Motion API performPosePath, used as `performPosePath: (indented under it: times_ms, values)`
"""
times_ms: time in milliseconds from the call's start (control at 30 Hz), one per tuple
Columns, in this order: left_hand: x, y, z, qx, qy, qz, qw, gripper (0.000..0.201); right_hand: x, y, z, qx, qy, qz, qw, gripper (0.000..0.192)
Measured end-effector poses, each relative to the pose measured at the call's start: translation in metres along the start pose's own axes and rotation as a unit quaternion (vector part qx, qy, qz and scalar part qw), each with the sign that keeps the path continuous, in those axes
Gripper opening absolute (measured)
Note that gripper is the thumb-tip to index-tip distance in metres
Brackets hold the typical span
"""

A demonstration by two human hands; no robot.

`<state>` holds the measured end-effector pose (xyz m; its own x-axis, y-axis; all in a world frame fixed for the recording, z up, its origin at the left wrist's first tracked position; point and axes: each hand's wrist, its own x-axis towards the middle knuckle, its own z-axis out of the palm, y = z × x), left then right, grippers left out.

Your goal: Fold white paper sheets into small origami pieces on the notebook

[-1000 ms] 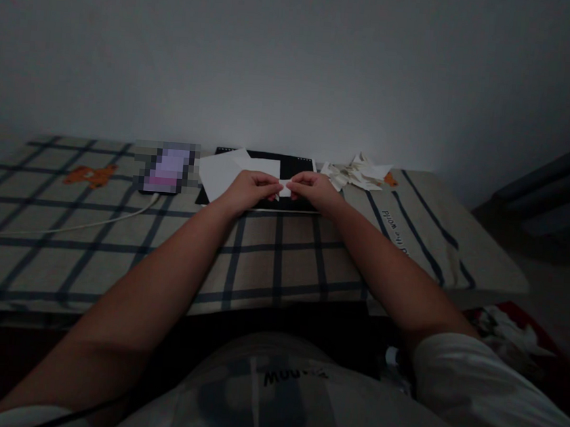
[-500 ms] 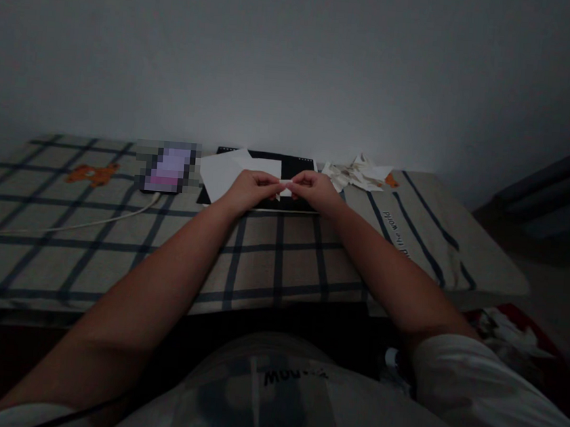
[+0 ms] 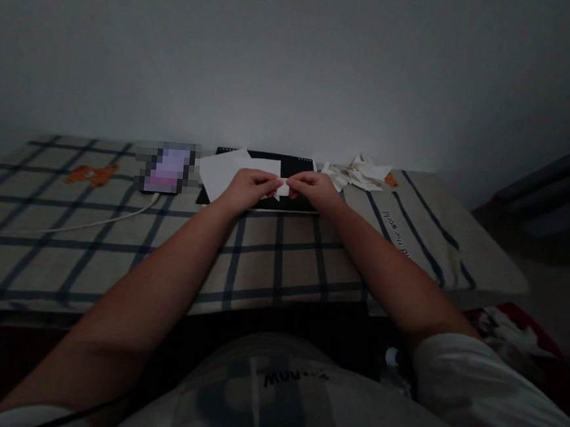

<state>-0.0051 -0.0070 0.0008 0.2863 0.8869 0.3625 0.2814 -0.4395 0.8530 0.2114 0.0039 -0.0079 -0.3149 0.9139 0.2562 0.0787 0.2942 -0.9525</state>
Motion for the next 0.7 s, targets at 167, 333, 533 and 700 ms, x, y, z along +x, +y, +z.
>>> performPosePath:
  times_ms: [167,333,533,700]
  values:
    - [-0.0004,0.0027,0.0000,0.008,0.001,0.001,1.000,0.040,0.0000,0.0008,-0.0004,-0.018,0.003,0.001,1.000,0.029]
    - [0.0005,0.0012,0.0000,0.023,-0.020,0.007,1.000,0.036,0.0010,0.0021,-0.0012,-0.034,-0.017,-0.004,0.999,0.027]
    - [0.0014,-0.0042,-0.0010,0.035,-0.029,0.033,0.998,0.035,0.0025,0.0039,-0.0014,0.024,-0.022,0.048,0.998,0.026]
    - [0.0007,-0.0032,-0.0020,0.036,-0.050,0.033,0.998,0.039,0.0013,0.0026,-0.0003,0.036,-0.027,0.053,0.998,0.027]
